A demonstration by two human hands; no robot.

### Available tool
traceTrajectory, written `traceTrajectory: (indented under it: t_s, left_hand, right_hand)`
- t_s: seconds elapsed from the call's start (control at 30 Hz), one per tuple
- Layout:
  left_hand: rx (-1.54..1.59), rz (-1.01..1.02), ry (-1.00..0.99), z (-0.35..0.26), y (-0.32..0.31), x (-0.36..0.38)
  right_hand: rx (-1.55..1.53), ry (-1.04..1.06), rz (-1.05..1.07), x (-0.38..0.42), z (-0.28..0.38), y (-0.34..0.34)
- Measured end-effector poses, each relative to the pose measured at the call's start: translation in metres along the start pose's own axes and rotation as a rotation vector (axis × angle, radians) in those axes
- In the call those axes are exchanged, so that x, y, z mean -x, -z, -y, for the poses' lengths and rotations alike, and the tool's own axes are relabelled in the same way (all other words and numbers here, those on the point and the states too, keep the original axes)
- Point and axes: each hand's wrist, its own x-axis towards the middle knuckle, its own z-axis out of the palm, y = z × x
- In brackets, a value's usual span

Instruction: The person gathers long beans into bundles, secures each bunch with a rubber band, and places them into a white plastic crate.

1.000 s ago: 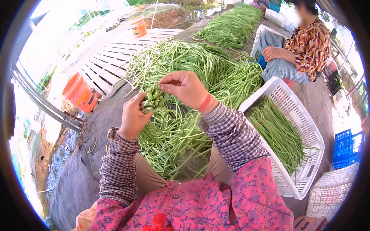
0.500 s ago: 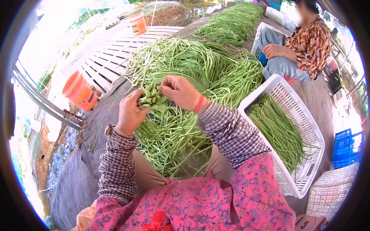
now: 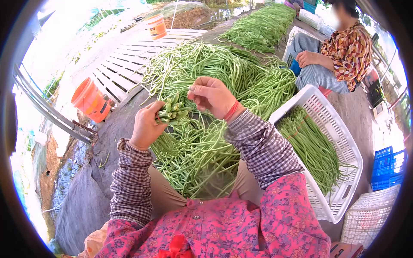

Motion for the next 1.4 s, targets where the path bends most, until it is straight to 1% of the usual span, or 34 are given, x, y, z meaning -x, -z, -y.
traceTrajectory:
  t_s: [0.03, 0.07, 0.17, 0.4, 0.5, 0.6, 0.7, 0.8, 0.83, 0.9, 0.97, 1.07, 1.1, 1.17, 1.27, 1.37, 1.4]
  left_hand:
    - [0.003, 0.006, -0.006, -0.001, -0.001, 0.0]
    - [0.005, 0.012, -0.012, -0.002, -0.001, 0.0]
    - [0.024, 0.048, -0.046, -0.003, -0.003, -0.001]
    - [0.018, 0.042, -0.075, -0.003, -0.003, 0.0]
    - [0.019, 0.072, -0.048, -0.001, -0.002, 0.0]
    - [0.021, 0.053, -0.052, 0.0, -0.001, -0.001]
    - [0.015, 0.052, -0.046, 0.003, 0.001, -0.001]
    - [-0.022, 0.055, -0.022, 0.003, -0.001, 0.001]
    - [-0.043, 0.089, 0.016, 0.003, -0.001, 0.001]
    - [-0.085, 0.157, 0.089, 0.002, -0.002, 0.001]
    - [-0.092, 0.154, 0.108, -0.001, -0.005, 0.003]
    - [-0.043, 0.126, 0.169, 0.003, -0.006, 0.005]
    - [-0.019, 0.105, 0.199, 0.007, -0.006, 0.005]
    - [-0.071, 0.135, 0.269, 0.012, -0.006, 0.005]
    - [-0.09, 0.166, 0.315, 0.008, -0.008, 0.002]
    - [-0.073, 0.121, 0.311, -0.001, -0.011, 0.0]
    - [-0.092, 0.115, 0.306, -0.003, -0.013, -0.001]
  right_hand:
    - [-0.08, 0.015, -0.013, 0.001, 0.005, -0.002]
    - [-0.075, 0.004, -0.041, 0.004, 0.007, -0.009]
    - [0.046, 0.016, 0.065, 0.004, 0.002, -0.01]
    - [0.336, 0.015, -0.056, 0.003, -0.001, -0.015]
    - [0.448, 0.051, -0.056, 0.003, -0.003, -0.015]
    - [0.395, -0.057, -0.006, 0.004, -0.002, -0.017]
    - [0.234, -0.094, 0.03, 0.001, -0.014, -0.017]
    - [0.356, -0.033, -0.076, -0.002, -0.024, -0.024]
    - [0.391, -0.014, -0.11, -0.002, -0.027, -0.024]
    - [0.673, 0.175, -0.216, -0.008, -0.032, -0.018]
    - [0.996, 0.401, -0.323, -0.014, -0.038, -0.01]
    - [0.571, 0.084, -0.343, -0.015, -0.019, 0.002]
    - [0.271, -0.007, -0.263, -0.011, -0.008, 0.003]
    - [0.472, 0.136, -0.009, 0.0, 0.005, 0.007]
    - [0.964, 0.658, -0.117, 0.005, -0.003, -0.026]
    - [1.147, 0.758, -0.223, -0.001, -0.026, -0.032]
    - [1.141, 0.745, -0.259, -0.002, -0.028, -0.035]
